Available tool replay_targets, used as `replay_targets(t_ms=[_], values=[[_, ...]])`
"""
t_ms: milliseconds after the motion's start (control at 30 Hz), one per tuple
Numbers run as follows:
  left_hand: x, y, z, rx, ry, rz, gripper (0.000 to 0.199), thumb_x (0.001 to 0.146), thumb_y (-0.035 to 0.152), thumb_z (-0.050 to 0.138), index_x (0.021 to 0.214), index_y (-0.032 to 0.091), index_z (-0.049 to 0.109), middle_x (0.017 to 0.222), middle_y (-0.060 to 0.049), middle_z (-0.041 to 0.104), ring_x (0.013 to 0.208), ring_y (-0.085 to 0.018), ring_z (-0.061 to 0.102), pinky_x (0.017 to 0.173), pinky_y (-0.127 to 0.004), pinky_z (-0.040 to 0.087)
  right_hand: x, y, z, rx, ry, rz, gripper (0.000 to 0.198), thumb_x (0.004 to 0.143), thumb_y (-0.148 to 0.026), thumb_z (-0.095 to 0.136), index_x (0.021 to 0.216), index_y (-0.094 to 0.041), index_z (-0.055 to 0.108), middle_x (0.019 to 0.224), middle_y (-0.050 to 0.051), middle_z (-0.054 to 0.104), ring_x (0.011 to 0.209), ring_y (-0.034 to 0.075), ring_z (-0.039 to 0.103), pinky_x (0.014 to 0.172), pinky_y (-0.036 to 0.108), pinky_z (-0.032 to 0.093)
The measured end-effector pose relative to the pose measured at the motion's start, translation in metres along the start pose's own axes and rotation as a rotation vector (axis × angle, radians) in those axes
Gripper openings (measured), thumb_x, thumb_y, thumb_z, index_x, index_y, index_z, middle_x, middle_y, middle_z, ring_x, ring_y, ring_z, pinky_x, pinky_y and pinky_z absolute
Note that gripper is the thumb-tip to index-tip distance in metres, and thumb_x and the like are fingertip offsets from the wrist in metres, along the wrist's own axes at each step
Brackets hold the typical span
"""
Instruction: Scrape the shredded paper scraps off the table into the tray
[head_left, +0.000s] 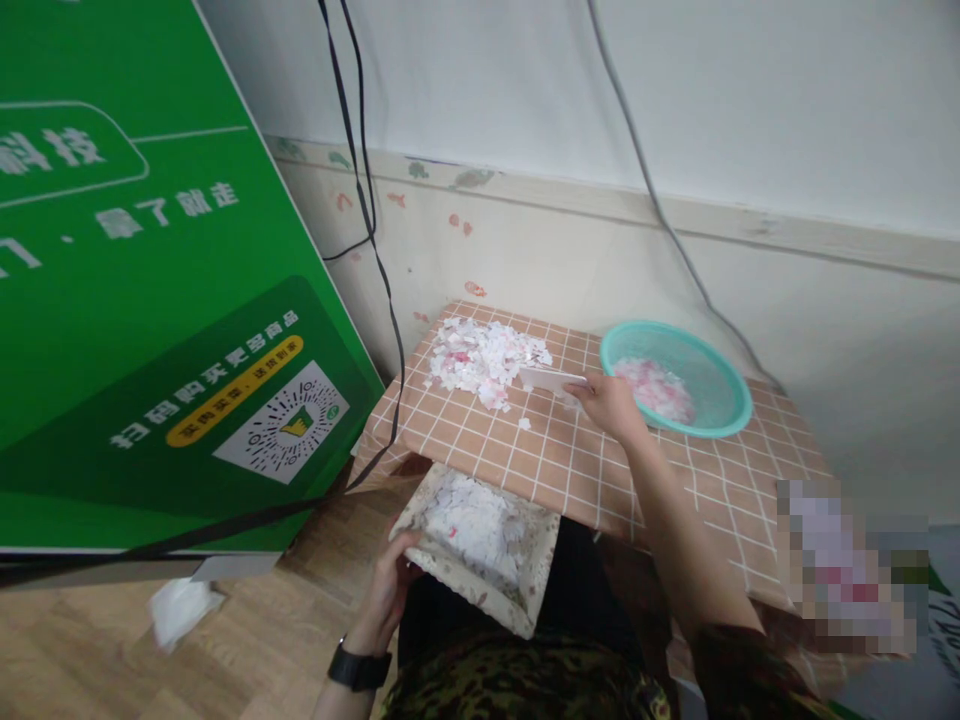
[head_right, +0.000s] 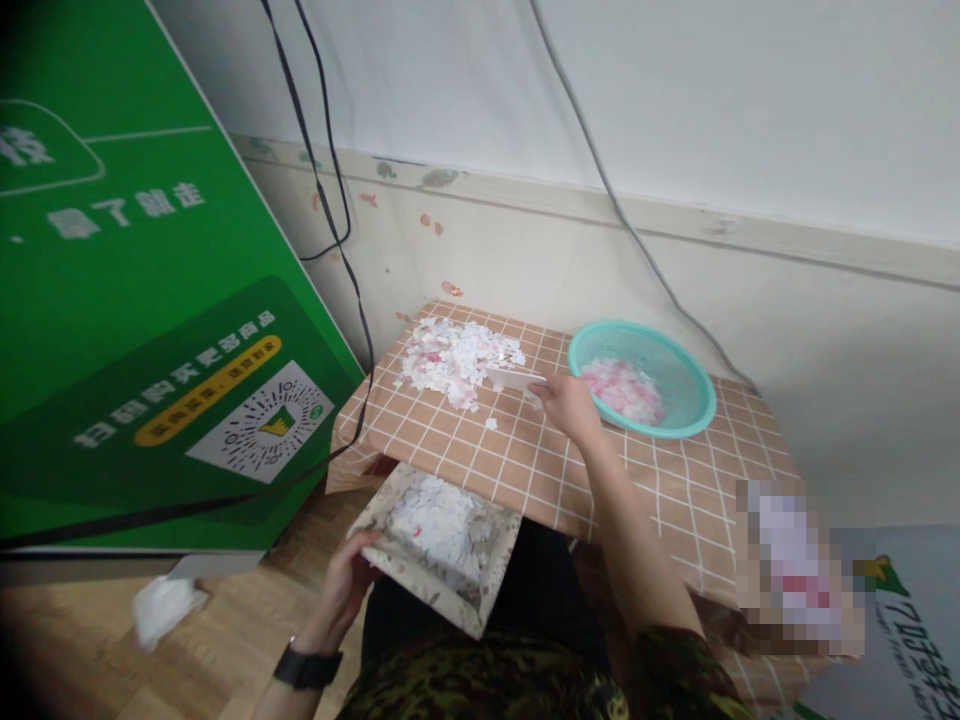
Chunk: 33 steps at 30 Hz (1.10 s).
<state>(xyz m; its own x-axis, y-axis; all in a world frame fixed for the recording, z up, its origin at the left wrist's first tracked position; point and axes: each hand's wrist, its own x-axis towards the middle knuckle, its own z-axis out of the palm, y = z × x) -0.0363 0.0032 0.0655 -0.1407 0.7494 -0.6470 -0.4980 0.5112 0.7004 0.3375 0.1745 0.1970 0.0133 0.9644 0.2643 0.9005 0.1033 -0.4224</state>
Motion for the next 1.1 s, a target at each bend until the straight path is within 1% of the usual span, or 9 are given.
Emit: replay_targets(t_ms=[100,200,300,400,567,767,867,967,1100], values=[[0.001,0.000,-0.001,0.000,-0.004,-0.003,0.039,0.060,0.030,0.082,0.095,0.017,0.069,0.071,0.000,0.071,0.060,-0.019,0.064,0.060,-0.031,0.050,-0.009,0.003,-0.021,0.004,-0.079,-0.034,0.040,0.089,-0.044,0.059,0.057,-0.020,0.057,0.050,0.002,0.054,0.049,0.014,0.047,0.054,0.029,0.028],[0.000,0.001,0.000,-0.010,-0.026,-0.001,0.040,0.061,0.030,0.081,0.096,0.018,0.069,0.072,0.000,0.072,0.062,-0.020,0.065,0.060,-0.031,0.050,-0.020,0.003,-0.031,0.034,-0.027,-0.015,0.047,0.090,-0.052,0.057,0.054,-0.020,0.055,0.048,0.001,0.051,0.047,0.013,0.043,0.052,0.029,0.026],[-0.003,0.002,0.002,-0.023,-0.036,-0.003,0.040,0.061,0.030,0.081,0.097,0.018,0.070,0.072,0.000,0.072,0.061,-0.020,0.065,0.060,-0.030,0.050,-0.031,0.001,-0.021,0.061,0.115,0.025,0.056,0.092,-0.060,0.051,0.054,-0.020,0.056,0.048,0.003,0.052,0.047,0.014,0.044,0.052,0.030,0.026],[-0.004,0.003,0.004,-0.021,-0.028,-0.007,0.039,0.060,0.029,0.081,0.096,0.018,0.070,0.071,0.001,0.071,0.061,-0.020,0.065,0.060,-0.030,0.049,-0.041,0.001,0.000,0.102,0.158,0.045,0.060,0.092,-0.066,0.049,0.056,-0.019,0.060,0.047,0.003,0.053,0.047,0.015,0.046,0.052,0.029,0.027],[-0.003,0.002,0.003,-0.017,-0.027,-0.003,0.039,0.059,0.030,0.082,0.093,0.017,0.071,0.071,0.000,0.072,0.062,-0.021,0.066,0.059,-0.030,0.049,-0.046,0.005,0.013,0.174,0.084,-0.002,0.059,0.091,-0.067,0.049,0.064,-0.018,0.069,0.046,0.004,0.055,0.048,0.017,0.047,0.051,0.029,0.030],[0.002,0.000,-0.001,-0.010,-0.013,-0.011,0.040,0.059,0.030,0.082,0.095,0.018,0.072,0.070,0.001,0.072,0.062,-0.021,0.065,0.060,-0.030,0.049,-0.052,0.009,-0.018,0.190,-0.041,-0.032,0.063,0.087,-0.073,0.052,0.056,-0.020,0.062,0.046,0.001,0.052,0.046,0.014,0.043,0.048,0.028,0.029],[0.001,0.000,-0.001,-0.002,-0.023,-0.006,0.039,0.059,0.031,0.082,0.094,0.018,0.072,0.070,0.001,0.072,0.064,-0.022,0.066,0.060,-0.030,0.049,-0.059,0.008,-0.025,0.193,-0.033,0.001,0.065,0.086,-0.075,0.053,0.054,-0.020,0.057,0.048,0.000,0.050,0.046,0.013,0.042,0.047,0.027,0.029],[0.000,0.001,0.000,0.007,-0.030,0.004,0.035,0.060,0.031,0.081,0.091,0.018,0.071,0.069,0.001,0.071,0.063,-0.021,0.065,0.061,-0.031,0.050,-0.067,0.006,-0.019,0.225,-0.008,0.039,0.066,0.086,-0.078,0.051,0.056,-0.019,0.058,0.050,0.001,0.051,0.049,0.014,0.044,0.047,0.028,0.030],[-0.001,0.001,0.001,0.001,-0.029,0.004,0.031,0.060,0.030,0.080,0.086,0.018,0.069,0.068,0.000,0.069,0.061,-0.020,0.063,0.060,-0.031,0.050,-0.082,0.005,-0.010,0.296,-0.061,0.093,0.065,0.083,-0.079,0.054,0.056,-0.019,0.059,0.050,0.000,0.049,0.048,0.014,0.043,0.046,0.028,0.030]])
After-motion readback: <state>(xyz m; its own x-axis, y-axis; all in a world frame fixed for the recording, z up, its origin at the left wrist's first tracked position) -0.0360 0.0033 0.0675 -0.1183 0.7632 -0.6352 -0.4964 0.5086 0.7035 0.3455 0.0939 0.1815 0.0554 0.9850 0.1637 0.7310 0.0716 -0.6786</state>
